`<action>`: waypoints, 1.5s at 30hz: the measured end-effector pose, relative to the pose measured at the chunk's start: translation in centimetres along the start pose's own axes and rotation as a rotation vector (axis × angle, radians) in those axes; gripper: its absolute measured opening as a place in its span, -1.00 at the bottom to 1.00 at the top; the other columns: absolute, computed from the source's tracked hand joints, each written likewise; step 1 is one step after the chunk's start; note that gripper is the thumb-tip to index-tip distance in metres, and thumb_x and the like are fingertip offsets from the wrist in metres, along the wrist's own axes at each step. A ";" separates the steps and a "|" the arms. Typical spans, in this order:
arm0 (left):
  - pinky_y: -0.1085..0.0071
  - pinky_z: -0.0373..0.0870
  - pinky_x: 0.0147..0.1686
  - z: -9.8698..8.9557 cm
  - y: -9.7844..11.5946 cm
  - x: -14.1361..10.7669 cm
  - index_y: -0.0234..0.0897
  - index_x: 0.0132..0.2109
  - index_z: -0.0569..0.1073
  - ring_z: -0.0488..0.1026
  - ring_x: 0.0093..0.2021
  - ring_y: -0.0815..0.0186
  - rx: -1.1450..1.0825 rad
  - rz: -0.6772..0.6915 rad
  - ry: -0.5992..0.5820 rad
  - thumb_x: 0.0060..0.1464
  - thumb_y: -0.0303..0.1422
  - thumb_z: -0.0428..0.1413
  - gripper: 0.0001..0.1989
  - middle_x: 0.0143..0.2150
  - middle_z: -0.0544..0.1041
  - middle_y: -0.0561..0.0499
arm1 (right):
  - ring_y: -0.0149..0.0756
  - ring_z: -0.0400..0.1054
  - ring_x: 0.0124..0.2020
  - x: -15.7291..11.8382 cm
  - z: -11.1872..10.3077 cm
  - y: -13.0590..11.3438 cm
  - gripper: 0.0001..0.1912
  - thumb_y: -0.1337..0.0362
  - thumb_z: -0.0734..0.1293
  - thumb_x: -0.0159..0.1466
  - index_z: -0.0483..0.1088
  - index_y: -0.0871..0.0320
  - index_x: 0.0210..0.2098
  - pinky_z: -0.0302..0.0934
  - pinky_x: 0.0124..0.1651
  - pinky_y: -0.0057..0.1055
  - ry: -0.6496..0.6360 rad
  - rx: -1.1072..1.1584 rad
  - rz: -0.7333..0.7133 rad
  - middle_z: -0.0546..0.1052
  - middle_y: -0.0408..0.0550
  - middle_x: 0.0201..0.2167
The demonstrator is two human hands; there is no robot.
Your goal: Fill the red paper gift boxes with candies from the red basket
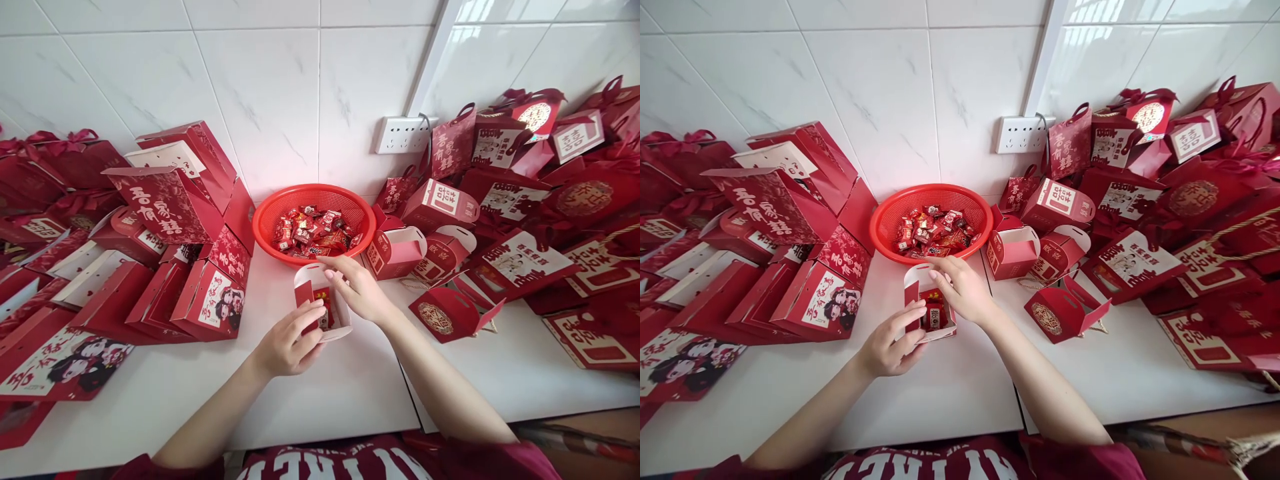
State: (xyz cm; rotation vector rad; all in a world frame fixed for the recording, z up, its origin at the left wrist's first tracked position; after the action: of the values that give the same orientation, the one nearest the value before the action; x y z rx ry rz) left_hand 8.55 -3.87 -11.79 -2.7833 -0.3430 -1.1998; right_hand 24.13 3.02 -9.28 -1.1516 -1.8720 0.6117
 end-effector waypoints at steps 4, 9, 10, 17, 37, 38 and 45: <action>0.00 0.47 0.13 0.6 -1.5 -0.9 -0.37 0.25 0.18 0.32 0.27 -0.02 -0.214 -0.182 0.071 0.12 -0.53 0.12 -0.44 0.33 0.14 -0.39 | -0.24 0.31 0.15 -0.7 1.7 1.4 -0.60 0.18 0.03 0.49 0.21 0.02 0.26 0.13 0.24 -0.18 0.023 0.266 0.034 0.48 -0.04 0.06; 0.00 0.36 0.21 0.8 -2.4 -1.9 -0.30 0.32 0.14 0.19 0.34 0.00 -0.192 -0.300 0.076 0.12 -0.52 0.12 -0.36 0.30 0.20 -0.33 | -0.20 0.31 0.13 -2.1 3.3 3.2 -0.49 0.23 0.24 0.38 0.10 -0.02 0.30 0.22 0.20 -0.16 0.080 0.394 0.042 0.25 0.03 0.28; -0.01 0.33 0.22 0.8 -2.5 -2.0 -0.30 0.33 0.13 0.15 0.35 -0.01 -0.171 -0.330 0.076 0.11 -0.49 0.13 -0.34 0.31 0.17 -0.33 | -0.21 0.32 0.10 -2.3 3.3 3.3 -0.41 0.25 0.28 0.35 0.05 -0.03 0.33 0.22 0.20 -0.15 0.092 0.394 0.036 0.21 0.04 0.31; -0.10 0.15 0.29 0.9 -3.7 -2.2 -0.24 0.34 0.16 0.02 0.40 -0.03 -0.152 -0.609 0.049 0.23 -0.39 0.01 -0.45 0.44 -0.07 -0.24 | -0.23 0.37 -0.02 -2.5 3.2 2.6 -0.62 0.39 0.23 0.36 0.43 -0.05 0.10 0.26 0.12 -0.17 -0.015 0.344 -0.072 0.48 -0.04 -0.07; -0.22 0.42 -0.05 2.7 1.5 -0.5 -0.25 0.31 0.26 0.27 0.21 -0.35 0.448 -0.871 -0.191 -0.10 -0.23 0.32 -0.18 0.38 0.15 -0.33 | -0.11 0.33 0.01 -5.3 4.0 2.2 -0.87 0.24 0.27 0.36 0.46 0.06 -0.19 0.20 0.13 -0.06 0.188 0.237 0.086 0.43 0.05 -0.09; -0.16 0.47 -0.12 2.7 1.2 -0.7 -0.21 0.31 0.26 0.34 0.14 -0.29 0.433 -0.882 -0.178 -0.10 -0.28 0.31 -0.19 0.38 0.15 -0.31 | -0.10 0.32 0.02 -5.3 4.1 2.2 -0.87 0.22 0.26 0.37 0.45 0.05 -0.19 0.20 0.13 -0.05 0.185 0.243 0.089 0.43 0.05 -0.08; -0.04 0.54 -0.06 -2.3 -0.9 -1.1 -0.11 0.26 0.33 0.46 0.04 -0.09 0.169 -0.943 -0.130 -0.17 -0.27 0.31 -0.22 0.29 0.34 -0.14 | -0.09 0.27 0.12 -5.9 3.6 2.8 -0.78 0.13 0.18 0.42 0.38 -0.01 -0.04 0.25 0.08 -0.06 0.210 0.266 0.141 0.37 0.05 0.07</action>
State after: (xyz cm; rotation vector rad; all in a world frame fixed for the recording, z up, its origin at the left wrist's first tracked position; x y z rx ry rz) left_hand 5.92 -3.55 -11.01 -2.5576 -1.8015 -0.9960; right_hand 23.78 -0.81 -15.66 -1.1297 -1.4916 0.7623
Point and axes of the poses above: each hand's wrist, its own x-axis towards the middle knuckle, its own z-axis out of the palm, y = z × x, the point moved 7 cm from there along x, towards the middle knuckle
